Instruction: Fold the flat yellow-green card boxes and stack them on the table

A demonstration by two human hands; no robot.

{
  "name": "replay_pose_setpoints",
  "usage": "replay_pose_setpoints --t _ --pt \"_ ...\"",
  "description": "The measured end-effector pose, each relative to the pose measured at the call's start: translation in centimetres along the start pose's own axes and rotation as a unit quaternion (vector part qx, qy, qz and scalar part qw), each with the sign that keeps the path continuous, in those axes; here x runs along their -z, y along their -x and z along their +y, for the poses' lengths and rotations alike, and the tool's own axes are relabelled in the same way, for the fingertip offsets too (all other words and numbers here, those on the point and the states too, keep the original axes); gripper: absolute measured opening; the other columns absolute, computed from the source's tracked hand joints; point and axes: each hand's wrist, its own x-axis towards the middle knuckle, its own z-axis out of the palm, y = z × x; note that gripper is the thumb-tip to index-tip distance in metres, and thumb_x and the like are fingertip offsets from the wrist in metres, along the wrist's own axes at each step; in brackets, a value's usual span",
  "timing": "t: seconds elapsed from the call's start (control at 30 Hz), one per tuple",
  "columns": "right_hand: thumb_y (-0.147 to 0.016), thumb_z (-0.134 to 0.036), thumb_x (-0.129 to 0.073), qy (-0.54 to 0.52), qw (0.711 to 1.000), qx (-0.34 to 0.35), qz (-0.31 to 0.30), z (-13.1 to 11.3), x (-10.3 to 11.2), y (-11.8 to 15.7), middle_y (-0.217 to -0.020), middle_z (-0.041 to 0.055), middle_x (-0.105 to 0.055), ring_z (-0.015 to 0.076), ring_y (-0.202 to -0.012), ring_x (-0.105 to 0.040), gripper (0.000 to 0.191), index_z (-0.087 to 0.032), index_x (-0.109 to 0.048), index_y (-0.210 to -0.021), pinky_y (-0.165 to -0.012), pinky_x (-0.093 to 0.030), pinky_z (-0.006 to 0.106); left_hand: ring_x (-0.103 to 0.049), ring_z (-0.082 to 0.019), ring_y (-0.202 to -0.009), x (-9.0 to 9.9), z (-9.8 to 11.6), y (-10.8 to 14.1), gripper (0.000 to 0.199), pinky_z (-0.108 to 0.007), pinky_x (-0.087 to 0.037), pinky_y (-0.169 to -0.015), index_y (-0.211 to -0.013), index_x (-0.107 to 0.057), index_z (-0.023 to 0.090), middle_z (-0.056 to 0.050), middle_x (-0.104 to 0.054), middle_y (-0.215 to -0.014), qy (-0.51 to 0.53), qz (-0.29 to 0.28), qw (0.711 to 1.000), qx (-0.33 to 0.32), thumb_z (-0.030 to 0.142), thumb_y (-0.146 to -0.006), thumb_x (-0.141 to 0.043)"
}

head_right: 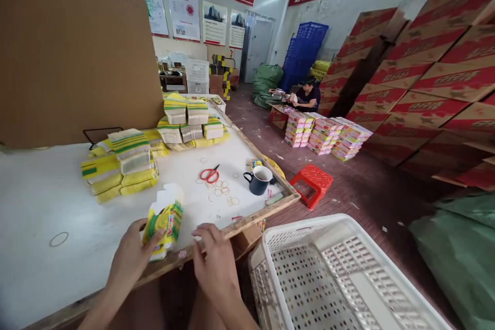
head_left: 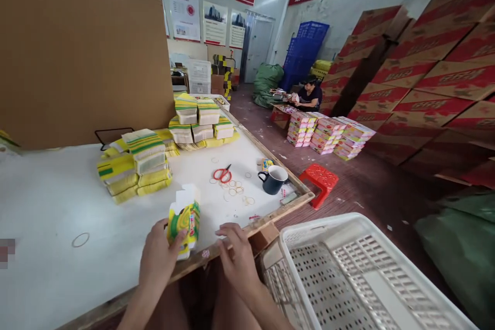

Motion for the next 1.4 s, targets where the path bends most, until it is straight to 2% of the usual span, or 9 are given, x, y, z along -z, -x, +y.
replay_pose_setpoints --t 0.1,0.2,0.3,0.37,0.53,0.67,0.8,1.0,1.4 --pt "-0.088 -0.010 -0.052 -0.035 0.999 -0.027 -0.004 -2.7 -1.7 0.5 -0.102 0.0045 -0.066 0.0209 -0.099 -0.061 0.022 -0.024 -0.062 -0.102 -0.088 -0.049 0.034 -0.058 -0.039 -0.106 -0.6 -0.8 0.7 0.043 -0.053 -0.045 -0.093 -0.097 -0.056 0.016 -0.017 -0.063 -0.104 0.042 0.010 0.999 0.006 0.053 -0.077 -0.049" --pt "-0.088 -0.012 -0.054 -0.027 0.999 -0.037 -0.022 -4.1 -2.4 -0.5 -0.105 0.0043 -0.065 0.0202 -0.102 -0.058 0.021 -0.023 -0.061 -0.105 -0.091 -0.047 0.034 -0.062 -0.035 -0.102 -0.9 -1.4 0.9 0.049 -0.049 -0.052 -0.085 -0.104 -0.051 0.016 -0.015 -0.062 -0.105 0.100 0.006 0.994 0.034 0.057 -0.076 -0.050" --pt "-0.085 -0.021 -0.062 0.041 0.993 -0.019 -0.106 -4.8 -3.4 -3.7 -0.125 0.0072 -0.056 0.0223 -0.116 -0.049 0.038 -0.024 -0.056 -0.122 -0.100 -0.041 0.037 -0.068 -0.030 -0.094 -1.2 -2.0 1.0 0.053 -0.042 -0.058 -0.074 -0.111 -0.046 0.016 -0.014 -0.064 -0.106 0.162 -0.015 0.985 0.052 0.057 -0.077 -0.050" --pt "-0.082 -0.031 -0.067 0.087 0.981 -0.001 -0.172 -4.9 -4.4 -6.4 -0.137 0.0098 -0.046 0.0267 -0.126 -0.039 0.050 -0.025 -0.053 -0.129 -0.104 -0.036 0.042 -0.068 -0.029 -0.094 -1.3 -2.2 1.2 0.051 -0.041 -0.058 -0.074 -0.111 -0.046 0.017 -0.014 -0.064 -0.108 0.189 -0.026 0.980 0.058 0.055 -0.078 -0.050" --pt "-0.075 -0.041 -0.072 0.124 0.962 0.036 -0.241 -4.7 -6.2 -9.8 -0.139 0.0125 -0.045 0.0319 -0.130 -0.032 0.041 -0.022 -0.066 -0.112 -0.104 -0.028 0.048 -0.068 -0.027 -0.093 -1.0 -2.0 1.6 0.046 -0.042 -0.057 -0.079 -0.108 -0.047 0.018 -0.013 -0.066 -0.104 0.229 -0.029 0.971 0.069 0.052 -0.079 -0.052" --pt "-0.081 -0.038 -0.067 0.147 0.959 0.034 -0.239 -5.0 -6.4 -9.4 -0.129 0.0134 -0.050 0.0289 -0.125 -0.036 0.029 -0.019 -0.067 -0.103 -0.100 -0.030 0.043 -0.067 -0.029 -0.094 -0.8 -1.9 1.6 0.045 -0.043 -0.055 -0.079 -0.108 -0.048 0.019 -0.012 -0.065 -0.106 0.240 -0.022 0.968 0.074 0.051 -0.077 -0.055" --pt "-0.082 -0.038 -0.066 0.155 0.958 0.027 -0.241 -5.2 -6.5 -8.9 -0.116 0.0091 -0.054 0.0251 -0.113 -0.043 0.018 -0.019 -0.068 -0.084 -0.092 -0.035 0.036 -0.065 -0.030 -0.097 -1.0 -2.1 1.6 0.044 -0.046 -0.053 -0.083 -0.107 -0.047 0.018 -0.014 -0.064 -0.107 0.241 -0.022 0.968 0.072 0.050 -0.077 -0.055" --pt "-0.085 -0.034 -0.063 0.188 0.959 0.027 -0.211 -5.3 -6.6 -9.1 -0.119 0.0104 -0.050 0.0265 -0.112 -0.039 0.024 -0.021 -0.065 -0.105 -0.093 -0.031 0.039 -0.065 -0.030 -0.096 -1.1 -2.1 1.6 0.043 -0.045 -0.053 -0.081 -0.107 -0.047 0.019 -0.013 -0.064 -0.107 0.245 -0.029 0.967 0.072 0.048 -0.078 -0.056" --pt "-0.076 -0.027 -0.072 0.184 0.959 0.058 -0.205 -5.3 -6.6 -10.1 -0.112 0.0078 -0.054 0.0257 -0.109 -0.041 0.016 -0.021 -0.069 -0.090 -0.093 -0.031 0.038 -0.068 -0.025 -0.090 -0.7 -1.8 2.0 0.035 -0.042 -0.056 -0.078 -0.104 -0.049 0.020 -0.008 -0.066 -0.101 0.231 -0.012 0.972 0.053 0.045 -0.082 -0.055"
